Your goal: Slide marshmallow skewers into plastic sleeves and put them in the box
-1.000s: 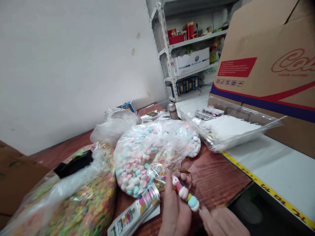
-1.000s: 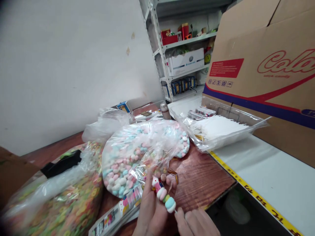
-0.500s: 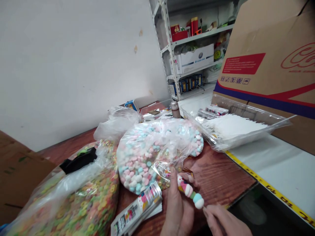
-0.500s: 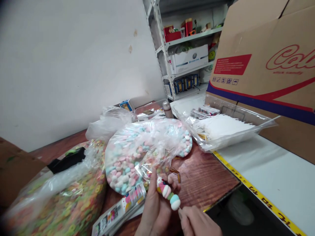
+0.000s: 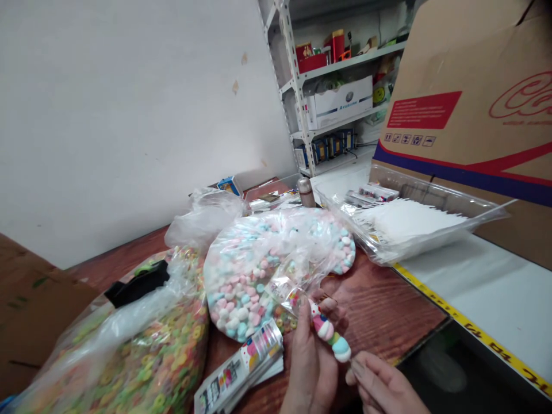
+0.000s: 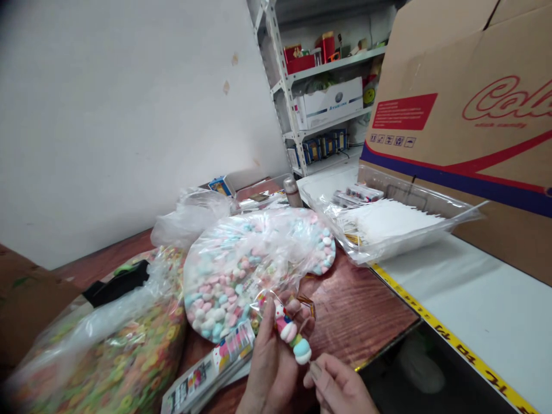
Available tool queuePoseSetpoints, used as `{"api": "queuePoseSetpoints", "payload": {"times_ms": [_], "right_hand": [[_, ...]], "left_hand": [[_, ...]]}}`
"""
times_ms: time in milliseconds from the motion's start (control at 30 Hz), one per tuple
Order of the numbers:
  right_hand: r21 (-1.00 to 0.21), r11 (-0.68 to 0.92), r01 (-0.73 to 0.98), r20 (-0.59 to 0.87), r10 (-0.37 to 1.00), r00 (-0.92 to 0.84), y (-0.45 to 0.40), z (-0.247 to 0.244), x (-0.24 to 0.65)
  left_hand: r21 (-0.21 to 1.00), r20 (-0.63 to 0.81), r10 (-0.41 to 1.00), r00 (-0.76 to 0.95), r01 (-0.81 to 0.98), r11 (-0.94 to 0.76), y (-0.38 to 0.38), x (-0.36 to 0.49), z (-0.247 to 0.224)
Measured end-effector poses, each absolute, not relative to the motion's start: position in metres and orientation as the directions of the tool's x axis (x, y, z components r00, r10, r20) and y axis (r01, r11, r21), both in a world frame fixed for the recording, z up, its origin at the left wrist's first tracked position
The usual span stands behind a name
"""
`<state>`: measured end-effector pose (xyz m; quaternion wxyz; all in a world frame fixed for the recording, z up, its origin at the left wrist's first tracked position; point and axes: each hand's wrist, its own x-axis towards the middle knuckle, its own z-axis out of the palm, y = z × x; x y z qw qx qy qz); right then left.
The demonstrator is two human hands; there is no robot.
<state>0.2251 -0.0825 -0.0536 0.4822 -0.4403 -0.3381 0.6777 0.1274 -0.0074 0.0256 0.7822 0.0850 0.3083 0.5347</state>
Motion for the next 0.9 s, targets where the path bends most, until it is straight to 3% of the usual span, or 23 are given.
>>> {"api": "queuePoseSetpoints", "payload": {"times_ms": [100,167,233,300,367,433,467,533,600,667,800,900], "right_hand": [[-0.997,-0.076,0.012,-0.076,0.997,0.019,-0.085,-0.053,0.228],[-0.944,0.101,0.315,0.134,0.987,0.085,-0.086,-0.054,0.231],[-0.766,0.267,0.584,0.392,0.915,0.097,-0.086,-0.056,0.236],[-0.488,0.39,0.781,0.642,0.767,0.019,-0.085,-0.059,0.242],[-0.239,0.423,0.874,0.77,0.631,-0.095,-0.084,-0.061,0.247],[-0.151,0.416,0.897,0.802,0.582,-0.134,-0.083,-0.062,0.247],[-0.197,0.408,0.891,0.794,0.6,-0.099,-0.083,-0.061,0.245],[-0.44,0.383,0.812,0.708,0.704,0.052,-0.083,-0.059,0.238],[-0.733,0.273,0.623,0.498,0.839,0.217,-0.084,-0.057,0.229],[-0.907,0.134,0.4,0.27,0.914,0.304,-0.083,-0.054,0.222],[-0.992,0.01,0.124,0.049,0.946,0.32,-0.083,-0.054,0.217],[-0.986,0.032,0.165,0.079,0.954,0.288,-0.083,-0.055,0.221]], "left_hand": [[0.435,-0.363,0.902,0.233,-0.814,0.385,-0.005,0.127,0.026],[0.461,-0.372,0.906,0.202,-0.807,0.369,-0.005,0.129,0.027],[0.496,-0.409,0.897,0.17,-0.784,0.374,-0.005,0.13,0.028],[0.52,-0.456,0.881,0.128,-0.765,0.381,-0.005,0.133,0.029],[0.53,-0.487,0.867,0.107,-0.753,0.39,-0.007,0.135,0.029],[0.536,-0.481,0.868,0.124,-0.742,0.403,-0.01,0.138,0.027],[0.538,-0.469,0.871,0.148,-0.734,0.414,-0.011,0.139,0.026],[0.537,-0.451,0.869,0.204,-0.715,0.447,-0.015,0.14,0.024],[0.539,-0.441,0.859,0.259,-0.689,0.484,-0.016,0.138,0.022],[0.551,-0.411,0.868,0.28,-0.682,0.481,-0.013,0.133,0.021],[0.54,-0.281,0.926,0.253,-0.755,0.371,0.0,0.118,0.023],[0.546,-0.285,0.935,0.209,-0.766,0.338,0.009,0.115,0.028]]}}
